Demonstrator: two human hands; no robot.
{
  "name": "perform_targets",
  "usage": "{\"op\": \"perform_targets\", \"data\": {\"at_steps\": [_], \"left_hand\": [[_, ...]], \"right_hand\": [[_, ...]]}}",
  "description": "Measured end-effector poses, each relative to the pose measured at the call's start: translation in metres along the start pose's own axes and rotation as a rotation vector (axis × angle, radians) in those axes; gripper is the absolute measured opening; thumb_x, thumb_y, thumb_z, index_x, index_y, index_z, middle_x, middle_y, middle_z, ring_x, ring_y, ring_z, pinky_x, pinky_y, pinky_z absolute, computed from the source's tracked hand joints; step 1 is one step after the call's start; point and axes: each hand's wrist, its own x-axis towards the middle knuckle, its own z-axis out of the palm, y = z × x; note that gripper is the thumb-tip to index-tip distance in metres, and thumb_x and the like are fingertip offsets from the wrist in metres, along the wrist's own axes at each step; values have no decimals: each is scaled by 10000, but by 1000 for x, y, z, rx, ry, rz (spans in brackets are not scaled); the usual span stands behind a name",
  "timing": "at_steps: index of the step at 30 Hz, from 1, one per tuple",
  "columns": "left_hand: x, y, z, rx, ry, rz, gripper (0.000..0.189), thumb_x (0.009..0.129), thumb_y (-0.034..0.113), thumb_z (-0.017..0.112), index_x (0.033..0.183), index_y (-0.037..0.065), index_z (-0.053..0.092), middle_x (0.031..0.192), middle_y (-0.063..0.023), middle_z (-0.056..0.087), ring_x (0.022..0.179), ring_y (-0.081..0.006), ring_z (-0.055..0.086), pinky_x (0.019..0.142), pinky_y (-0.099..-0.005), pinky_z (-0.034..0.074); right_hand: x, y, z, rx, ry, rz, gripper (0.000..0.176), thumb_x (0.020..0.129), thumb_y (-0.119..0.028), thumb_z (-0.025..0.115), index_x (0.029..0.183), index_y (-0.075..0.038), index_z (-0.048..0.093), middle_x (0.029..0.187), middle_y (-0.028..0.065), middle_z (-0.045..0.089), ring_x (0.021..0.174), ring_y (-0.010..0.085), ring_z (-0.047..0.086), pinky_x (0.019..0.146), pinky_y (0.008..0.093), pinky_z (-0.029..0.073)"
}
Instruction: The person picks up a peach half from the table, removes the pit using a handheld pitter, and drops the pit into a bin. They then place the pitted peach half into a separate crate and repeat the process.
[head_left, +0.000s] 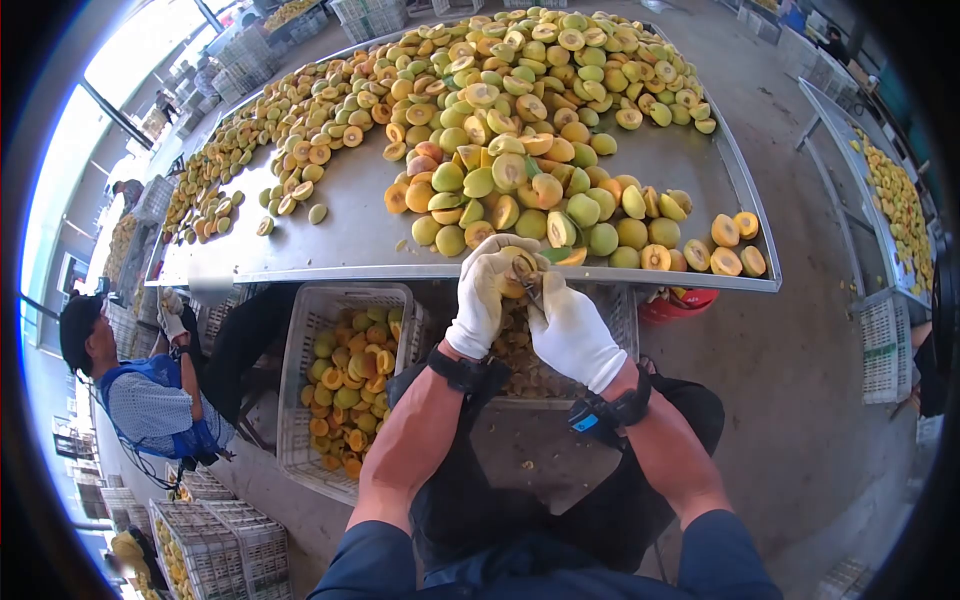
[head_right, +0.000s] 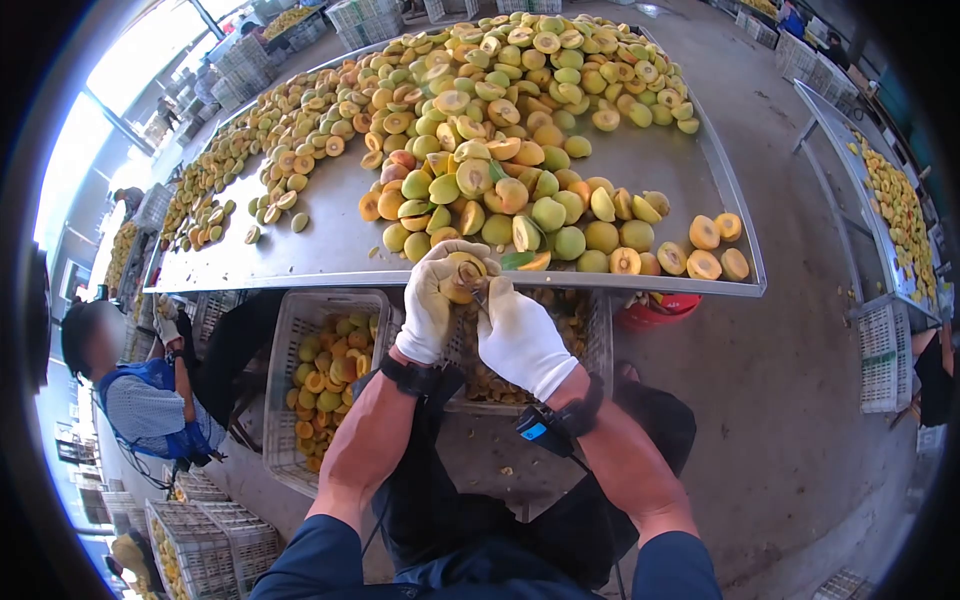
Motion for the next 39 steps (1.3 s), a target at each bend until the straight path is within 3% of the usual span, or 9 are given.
{"op": "perform_targets", "data": {"at_steps": [4, 7, 14, 18, 22, 27, 33, 39], "left_hand": [[0, -1, 0, -72, -31, 15, 337, 869, 191, 480, 1071, -56, 592, 971, -185, 669, 903, -251, 654, 875, -349, 529], [-1, 0, -1, -73, -28, 1, 319, 872, 186, 486, 1055, -50, 597, 967, -177, 668, 892, -243, 653, 865, -343, 529], [-3, -8, 0, 27, 22, 33, 303, 893, 208, 491, 1022, -42, 605, 914, -146, 656, 850, -222, 643, 815, -328, 531], [-6, -10, 1, 44, 31, 67, 310, 885, 197, 462, 999, -32, 636, 881, -119, 676, 810, -189, 638, 792, -303, 517], [-1, -10, -6, 99, -37, 73, 378, 938, 287, 467, 922, -39, 659, 866, -114, 679, 802, -186, 638, 783, -305, 515], [2, -4, -8, 186, -123, 60, 413, 959, 308, 483, 867, -50, 667, 847, -113, 674, 769, -185, 643, 737, -293, 522], [-2, -7, -3, 174, 12, 26, 373, 966, 245, 530, 845, -68, 692, 778, -121, 691, 682, -161, 640, 679, -282, 518], [-13, -2, 14, 206, 114, 115, 399, 996, 266, 529, 838, -66, 686, 761, -112, 686, 644, -158, 632, 613, -267, 507]], "right_hand": [[0, 0, 1, 52, -29, 15, 235, 895, -108, 557, 1022, 86, 520, 809, 289, 644, 806, 475, 632, 683, 518, 516], [-2, 1, 4, 130, -11, -3, 266, 858, -69, 613, 1046, 90, 512, 797, 293, 634, 814, 492, 614, 661, 508, 503], [-3, 8, 6, 143, -35, -12, 254, 852, -57, 596, 1038, 92, 508, 782, 291, 631, 807, 488, 617, 657, 502, 503], [-5, 9, 5, 53, -125, -5, 365, 849, -49, 575, 1159, 118, 480, 831, 305, 632, 846, 468, 624, 688, 480, 512], [-7, 8, -2, 94, -177, -34, 465, 860, -52, 569, 1268, 128, 439, 883, 310, 633, 886, 453, 631, 727, 452, 519], [-11, 15, -3, 288, -207, -8, 439, 871, -57, 573, 1257, 115, 452, 896, 292, 647, 897, 460, 635, 744, 432, 523], [-12, 4, -10, 227, -222, -2, 394, 865, -63, 584, 1206, 100, 474, 905, 286, 653, 896, 460, 640, 753, 427, 523], [-11, 8, 0, 261, -216, -6, 389, 854, -48, 578, 1204, 84, 471, 895, 291, 640, 897, 476, 622, 734, 451, 514]]}}
